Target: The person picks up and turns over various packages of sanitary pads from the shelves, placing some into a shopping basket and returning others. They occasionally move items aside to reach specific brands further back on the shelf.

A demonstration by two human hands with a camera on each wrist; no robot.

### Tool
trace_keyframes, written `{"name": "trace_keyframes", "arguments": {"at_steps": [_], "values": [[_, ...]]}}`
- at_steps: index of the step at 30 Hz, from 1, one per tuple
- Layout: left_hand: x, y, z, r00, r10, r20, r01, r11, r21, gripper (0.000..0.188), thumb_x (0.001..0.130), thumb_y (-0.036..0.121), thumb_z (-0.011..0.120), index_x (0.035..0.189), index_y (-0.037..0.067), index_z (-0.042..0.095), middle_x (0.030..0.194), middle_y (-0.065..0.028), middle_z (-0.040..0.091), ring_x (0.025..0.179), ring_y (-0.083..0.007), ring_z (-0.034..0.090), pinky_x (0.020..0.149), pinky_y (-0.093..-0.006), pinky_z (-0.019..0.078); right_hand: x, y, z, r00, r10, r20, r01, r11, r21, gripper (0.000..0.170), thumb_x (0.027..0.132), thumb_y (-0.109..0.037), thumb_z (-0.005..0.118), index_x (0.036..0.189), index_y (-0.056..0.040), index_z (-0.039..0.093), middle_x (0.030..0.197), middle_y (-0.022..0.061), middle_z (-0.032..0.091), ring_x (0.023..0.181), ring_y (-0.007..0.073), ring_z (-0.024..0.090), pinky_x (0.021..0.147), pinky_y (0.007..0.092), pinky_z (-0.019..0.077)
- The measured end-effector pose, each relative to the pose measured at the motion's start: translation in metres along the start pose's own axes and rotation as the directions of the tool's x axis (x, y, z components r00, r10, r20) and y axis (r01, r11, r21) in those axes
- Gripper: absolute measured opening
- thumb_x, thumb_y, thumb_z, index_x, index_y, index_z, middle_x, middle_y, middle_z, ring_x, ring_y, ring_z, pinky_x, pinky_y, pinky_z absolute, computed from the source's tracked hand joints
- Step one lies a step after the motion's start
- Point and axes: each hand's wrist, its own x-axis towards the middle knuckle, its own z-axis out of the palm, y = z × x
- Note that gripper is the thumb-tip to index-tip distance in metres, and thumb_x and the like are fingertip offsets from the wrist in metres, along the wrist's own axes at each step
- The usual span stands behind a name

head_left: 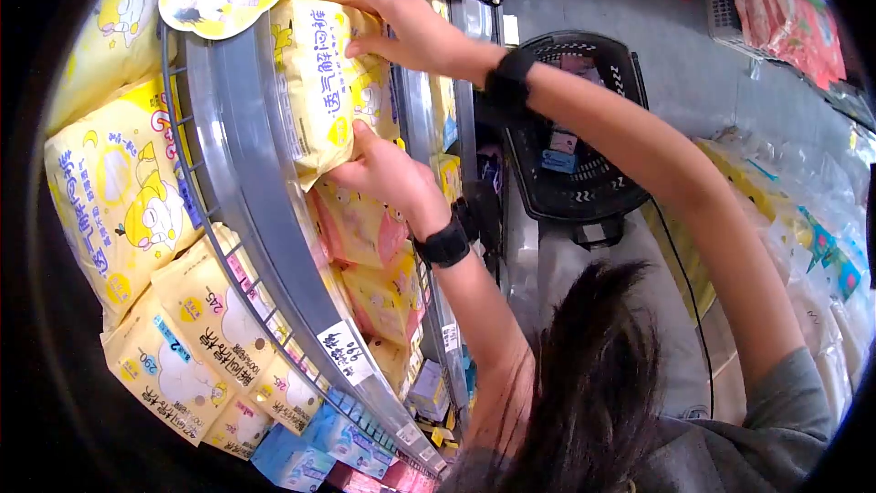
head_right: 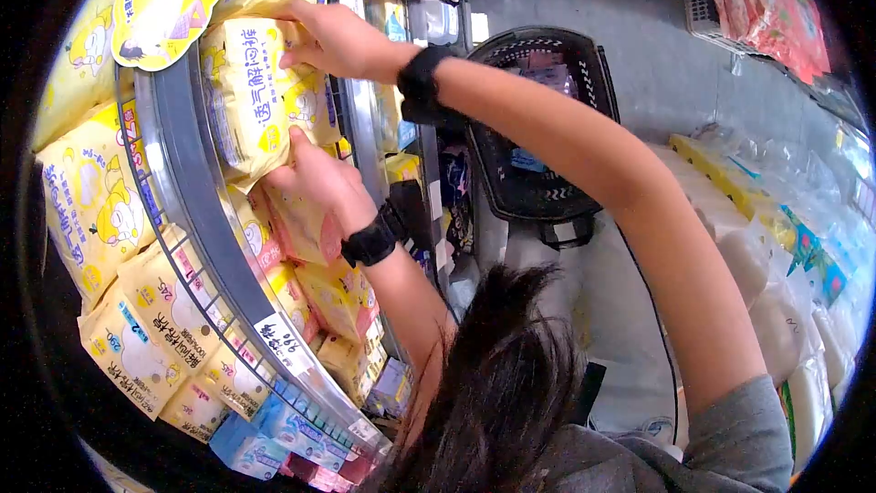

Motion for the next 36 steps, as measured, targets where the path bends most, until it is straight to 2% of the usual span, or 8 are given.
{"name": "trace_keyframes", "arguments": {"at_steps": [11, 16, 19, 22, 27, 30, 34, 36], "values": [[-0.024, 0.023, -0.001, 0.982, 0.073, 0.177, -0.087, 0.993, 0.075, 0.055, 0.083, -0.002, 0.055, 0.131, -0.008, 0.029, 0.133, -0.023, 0.042, 0.121, -0.0287, 0.045, 0.1, -0.038, 0.0375, -0.046, -0.021, 0.026, 0.999, 0.008, -0.041, -0.011, 0.997, -0.079, 0.076, 0.08, -0.011, 0.062, 0.142, -0.0052, 0.019, 0.134, 0.0351, 0.031, 0.122, 0.045, 0.039, 0.1, 0.0408, 0.0388], [-0.045, 0.061, -0.014, 0.636, 0.594, 0.493, -0.713, 0.208, 0.669, 0.083, 0.077, 0.003, 0.066, 0.141, -0.004, 0.014, 0.14, -0.0281, 0.029, 0.129, -0.0396, 0.033, 0.107, -0.0474, 0.0264, -0.056, -0.014, 0.037, 0.985, -0.059, -0.163, 0.028, 0.982, -0.189, 0.06, 0.082, -0.009, 0.061, 0.133, -0.0015, 0.03, 0.135, 0.0304, 0.033, 0.115, 0.0443, 0.046, 0.091, 0.0411, 0.046], [0.0, 0.062, -0.02, 0.607, 0.51, 0.609, -0.794, 0.368, 0.483, 0.072, 0.081, 0.008, 0.062, 0.141, -0.001, 0.023, 0.141, -0.0236, 0.032, 0.128, -0.0401, 0.034, 0.106, -0.049, 0.0263, -0.066, -0.035, 0.041, 0.964, 0.164, -0.212, -0.163, 0.986, 0.02, 0.045, 0.085, -0.006, 0.055, 0.124, 0.0046, 0.035, 0.133, 0.0324, 0.034, 0.12, 0.0451, 0.041, 0.095, 0.0427, 0.042], [0.025, 0.056, -0.025, 0.45, 0.525, 0.722, -0.887, 0.168, 0.43, 0.065, 0.078, 0.004, 0.062, 0.137, 0.005, 0.035, 0.136, -0.0199, 0.042, 0.126, -0.0367, 0.039, 0.106, -0.0466, 0.0283, -0.075, -0.048, 0.056, 0.937, 0.206, -0.28, -0.147, 0.965, 0.218, 0.047, 0.085, -0.002, 0.047, 0.128, 0.0067, 0.032, 0.134, 0.0361, 0.03, 0.128, 0.0466, 0.03, 0.105, 0.0424, 0.0314], [0.031, 0.056, -0.031, 0.588, 0.471, 0.658, -0.808, 0.385, 0.446, 0.053, 0.076, 0.005, 0.066, 0.126, 0.008, 0.051, 0.133, -0.0165, 0.047, 0.123, -0.0356, 0.044, 0.103, -0.0436, 0.0353, -0.076, -0.057, 0.081, 0.936, 0.222, -0.273, -0.136, 0.944, 0.301, 0.066, 0.084, -0.011, 0.047, 0.136, 0.0142, 0.015, 0.136, 0.0429, 0.015, 0.131, 0.0514, 0.018, 0.111, 0.0423, 0.0172], [0.045, 0.049, -0.032, 0.492, 0.415, 0.766, -0.87, 0.273, 0.411, 0.053, 0.076, 0.009, 0.066, 0.127, 0.01, 0.051, 0.133, -0.0162, 0.047, 0.122, -0.0379, 0.043, 0.103, -0.0449, 0.0338, -0.075, -0.045, 0.086, 0.929, 0.271, -0.251, -0.191, 0.934, 0.303, 0.068, 0.083, -0.011, 0.046, 0.135, 0.018, 0.011, 0.137, 0.0446, 0.01, 0.131, 0.0535, 0.012, 0.112, 0.0417, 0.0134], [0.047, 0.039, -0.027, 0.495, 0.405, 0.768, -0.868, 0.25, 0.428, 0.053, 0.077, 0.011, 0.066, 0.128, 0.01, 0.051, 0.132, -0.0163, 0.048, 0.121, -0.0377, 0.044, 0.103, -0.0437, 0.0333, -0.069, -0.042, 0.076, 0.905, 0.353, -0.236, -0.28, 0.914, 0.293, 0.065, 0.078, -0.005, 0.048, 0.128, 0.024, 0.019, 0.13, 0.0468, 0.022, 0.121, 0.0508, 0.036, 0.104, 0.0414, 0.0316], [0.045, 0.036, -0.029, 0.521, 0.387, 0.761, -0.852, 0.288, 0.437, 0.051, 0.078, 0.01, 0.065, 0.127, 0.01, 0.052, 0.131, -0.0172, 0.049, 0.121, -0.0374, 0.045, 0.103, -0.0431, 0.0343, -0.067, -0.059, 0.052, 0.84, 0.49, -0.233, -0.399, 0.849, 0.345, 0.037, 0.076, -0.001, 0.047, 0.11, 0.0126, 0.05, 0.095, 0.0334, 0.057, 0.09, 0.0455, 0.057, 0.08, 0.0432, 0.0475]]}}
